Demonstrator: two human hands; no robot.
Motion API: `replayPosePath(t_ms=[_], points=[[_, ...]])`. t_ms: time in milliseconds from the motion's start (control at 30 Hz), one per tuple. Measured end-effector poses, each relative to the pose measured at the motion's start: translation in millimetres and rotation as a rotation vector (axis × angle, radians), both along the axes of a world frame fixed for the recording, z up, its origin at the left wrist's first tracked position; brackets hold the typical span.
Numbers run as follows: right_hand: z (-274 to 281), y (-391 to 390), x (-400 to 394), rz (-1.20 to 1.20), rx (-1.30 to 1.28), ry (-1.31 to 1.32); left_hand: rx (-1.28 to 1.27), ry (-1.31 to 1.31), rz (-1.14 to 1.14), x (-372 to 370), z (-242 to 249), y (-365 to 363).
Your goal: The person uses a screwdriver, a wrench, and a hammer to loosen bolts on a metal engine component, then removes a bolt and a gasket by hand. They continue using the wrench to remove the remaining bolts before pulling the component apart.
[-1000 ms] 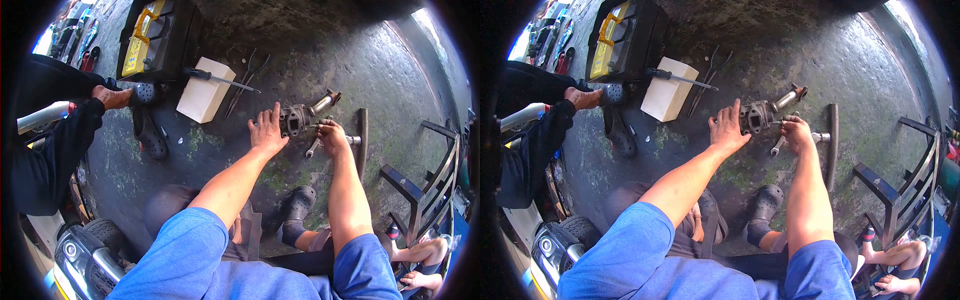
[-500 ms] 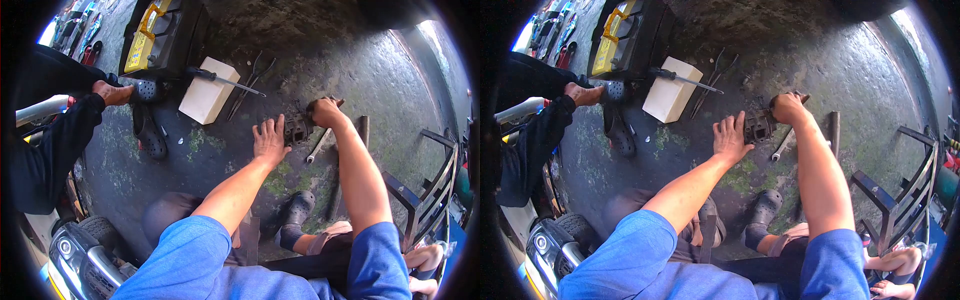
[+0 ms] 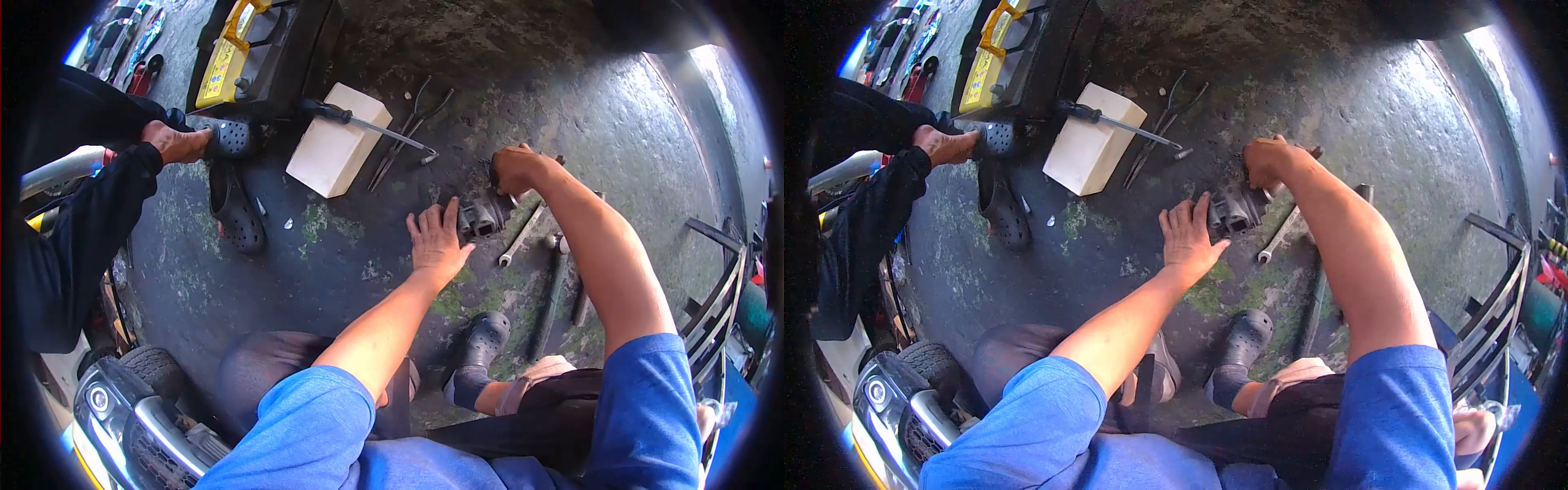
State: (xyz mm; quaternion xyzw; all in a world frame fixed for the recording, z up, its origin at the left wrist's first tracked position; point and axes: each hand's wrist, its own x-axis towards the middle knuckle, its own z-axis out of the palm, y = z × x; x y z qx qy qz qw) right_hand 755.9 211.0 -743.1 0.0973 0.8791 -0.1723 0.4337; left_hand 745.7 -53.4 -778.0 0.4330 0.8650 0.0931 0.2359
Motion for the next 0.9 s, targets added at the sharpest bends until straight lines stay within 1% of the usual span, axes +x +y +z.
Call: replayPosePath(t_ms=[100, 200, 300, 367, 400, 500, 533, 567, 600, 633, 667, 700, 733, 767, 800, 867, 900], points=[[7, -2, -2, 0.066, 0.006, -0.100, -0.029, -0.028, 0.000, -2, 9, 7], [5, -9, 1, 0.075, 0.071, -0.101, -0.022, -0.054, -0.022, -8, 24, 15], [6, -11, 8, -0.016, 0.067, -0.064, -0.008, -0.041, -0.042, -11, 25, 20], [12, -7, 16, -0.166, 0.113, 0.147, 0.038, -0.033, -0.042, -14, 15, 20], [14, -9, 21, -0.241, 0.133, 0.250, 0.085, -0.070, -0.012, -16, 8, 24], [-10, -33, 50, -1.154, 0.198, 0.991, 0.239, -0.205, 0.079, -40, -5, 59], [-2, -55, 59, -1.451, 0.266, 1.036, 0.361, -0.196, 0.068, -50, -9, 78], [3, -77, 67, -1.803, 0.197, 0.906, 0.335, -0.332, 0.133, -58, -21, 100], [-3, -104, 72, -2.072, 0.182, 0.783, 0.213, -0.370, 0.064, -67, -23, 123], [-28, -129, 81, -2.250, 0.054, 0.657, 0.097, -0.362, -0.139, -77, -30, 141], [-49, -155, 88, -2.250, 0.027, 0.537, -0.021, -0.347, -0.342, -83, -36, 153], [-60, -172, 92, -2.238, -0.088, 0.582, -0.115, -0.365, -0.407, -82, -31, 161], [-50, -179, 82, -2.331, -0.044, 0.492, -0.208, -0.380, -0.470, -81, -21, 170], [-36, -188, 81, -2.441, -0.188, 0.449, -0.308, -0.396, -0.528, -79, -12, 173], [-2, -189, 72, -2.543, -0.342, 0.411, -0.323, -0.381, -0.544, -79, -17, 175], [-20, -218, 63, -2.536, -0.585, 0.330, -0.354, -0.352, -0.580, -78, -30, 177], [-36, -234, 54, -2.410, -0.465, 0.296, -0.416, -0.423, -0.495, -75, -21, 182]])
